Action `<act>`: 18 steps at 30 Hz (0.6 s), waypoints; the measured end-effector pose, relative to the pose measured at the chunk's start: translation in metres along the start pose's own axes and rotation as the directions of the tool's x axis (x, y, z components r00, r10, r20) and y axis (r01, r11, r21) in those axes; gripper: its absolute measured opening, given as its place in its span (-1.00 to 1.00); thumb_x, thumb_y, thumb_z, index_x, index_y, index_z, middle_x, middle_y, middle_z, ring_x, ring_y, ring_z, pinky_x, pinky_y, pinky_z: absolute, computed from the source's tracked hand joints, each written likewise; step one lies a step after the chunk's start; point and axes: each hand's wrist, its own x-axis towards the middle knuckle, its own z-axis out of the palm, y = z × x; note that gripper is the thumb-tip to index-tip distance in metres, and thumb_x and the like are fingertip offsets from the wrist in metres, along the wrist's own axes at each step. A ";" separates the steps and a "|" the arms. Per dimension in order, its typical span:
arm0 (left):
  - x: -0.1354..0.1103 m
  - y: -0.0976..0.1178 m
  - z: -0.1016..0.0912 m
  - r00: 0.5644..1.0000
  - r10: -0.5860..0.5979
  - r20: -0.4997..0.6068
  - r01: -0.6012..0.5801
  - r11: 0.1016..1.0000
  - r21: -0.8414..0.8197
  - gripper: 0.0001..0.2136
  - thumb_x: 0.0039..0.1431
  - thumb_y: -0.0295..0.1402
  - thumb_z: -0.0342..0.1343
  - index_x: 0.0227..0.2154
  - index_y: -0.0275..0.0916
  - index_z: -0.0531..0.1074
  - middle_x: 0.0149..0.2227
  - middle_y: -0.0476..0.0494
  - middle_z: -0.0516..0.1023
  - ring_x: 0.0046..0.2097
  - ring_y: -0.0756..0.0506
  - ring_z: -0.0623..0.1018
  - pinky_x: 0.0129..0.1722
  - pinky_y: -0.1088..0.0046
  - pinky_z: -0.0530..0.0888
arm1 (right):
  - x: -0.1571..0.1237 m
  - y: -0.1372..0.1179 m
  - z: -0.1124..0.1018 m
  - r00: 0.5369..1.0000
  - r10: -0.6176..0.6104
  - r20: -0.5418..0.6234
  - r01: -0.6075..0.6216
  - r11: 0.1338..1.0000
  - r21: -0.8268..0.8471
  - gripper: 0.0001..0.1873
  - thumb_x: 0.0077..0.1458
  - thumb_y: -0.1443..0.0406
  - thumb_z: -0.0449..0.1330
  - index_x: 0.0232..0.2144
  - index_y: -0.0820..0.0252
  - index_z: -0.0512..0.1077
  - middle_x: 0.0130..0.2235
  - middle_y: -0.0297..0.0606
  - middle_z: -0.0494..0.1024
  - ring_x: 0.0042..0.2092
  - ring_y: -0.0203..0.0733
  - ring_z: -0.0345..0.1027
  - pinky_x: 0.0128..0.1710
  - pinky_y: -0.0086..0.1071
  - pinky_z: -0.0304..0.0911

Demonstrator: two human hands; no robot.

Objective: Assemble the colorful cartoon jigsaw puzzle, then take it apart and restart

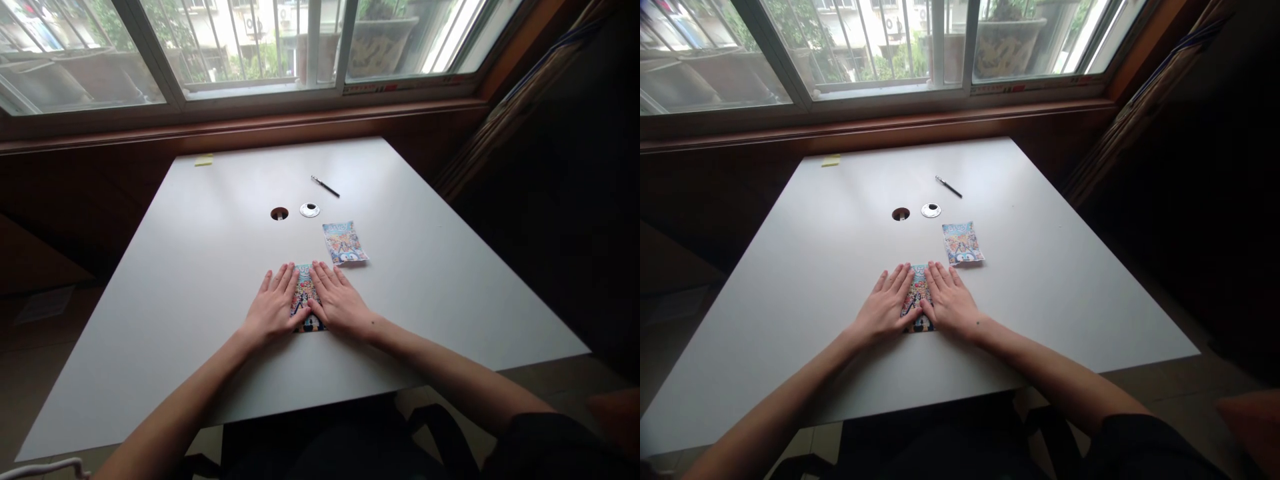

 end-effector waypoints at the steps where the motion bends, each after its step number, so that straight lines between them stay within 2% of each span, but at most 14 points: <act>1: 0.000 0.000 0.000 1.000 -0.002 0.002 0.002 1.000 0.002 -0.21 0.36 0.11 -0.14 0.43 -0.39 -0.06 0.48 -0.38 -0.14 0.49 -0.30 -0.08 0.45 -0.03 -0.11 | 0.000 0.001 0.001 1.000 0.000 0.005 0.000 1.000 -0.008 -0.25 0.36 0.07 -0.08 0.40 0.50 0.03 0.46 0.11 -0.08 0.48 0.14 -0.20 0.45 0.08 -0.22; 5: 0.001 -0.004 -0.003 1.000 0.010 0.024 -0.010 1.000 -0.018 -0.18 0.36 0.16 -0.19 0.44 -0.37 -0.11 0.49 -0.36 -0.17 0.50 -0.28 -0.10 0.45 0.01 -0.10 | 0.000 0.003 -0.002 1.000 0.008 0.025 -0.008 1.000 -0.015 -0.25 0.37 0.06 -0.11 0.41 0.48 0.01 0.46 0.08 -0.08 0.48 0.11 -0.21 0.45 0.06 -0.23; 10: -0.004 -0.016 -0.004 0.995 0.086 0.056 -0.085 0.996 -0.009 -0.01 0.23 0.31 -0.13 0.45 -0.40 -0.14 0.48 -0.38 -0.18 0.49 -0.32 -0.11 0.45 0.00 -0.13 | 0.000 0.003 -0.003 0.999 0.016 0.034 -0.015 1.000 -0.010 -0.23 0.36 0.05 -0.10 0.41 0.48 -0.01 0.46 0.08 -0.10 0.49 0.11 -0.24 0.45 0.06 -0.24; 18: -0.005 -0.023 -0.006 0.992 0.118 0.052 -0.116 0.992 -0.051 0.01 0.22 0.31 -0.11 0.46 -0.34 -0.27 0.49 -0.39 -0.22 0.50 -0.32 -0.13 0.45 0.01 -0.12 | -0.001 0.005 -0.009 0.999 0.020 0.051 -0.025 0.996 0.090 -0.24 0.39 0.05 -0.15 0.43 0.44 -0.07 0.47 0.07 -0.12 0.50 0.07 -0.28 0.45 0.02 -0.20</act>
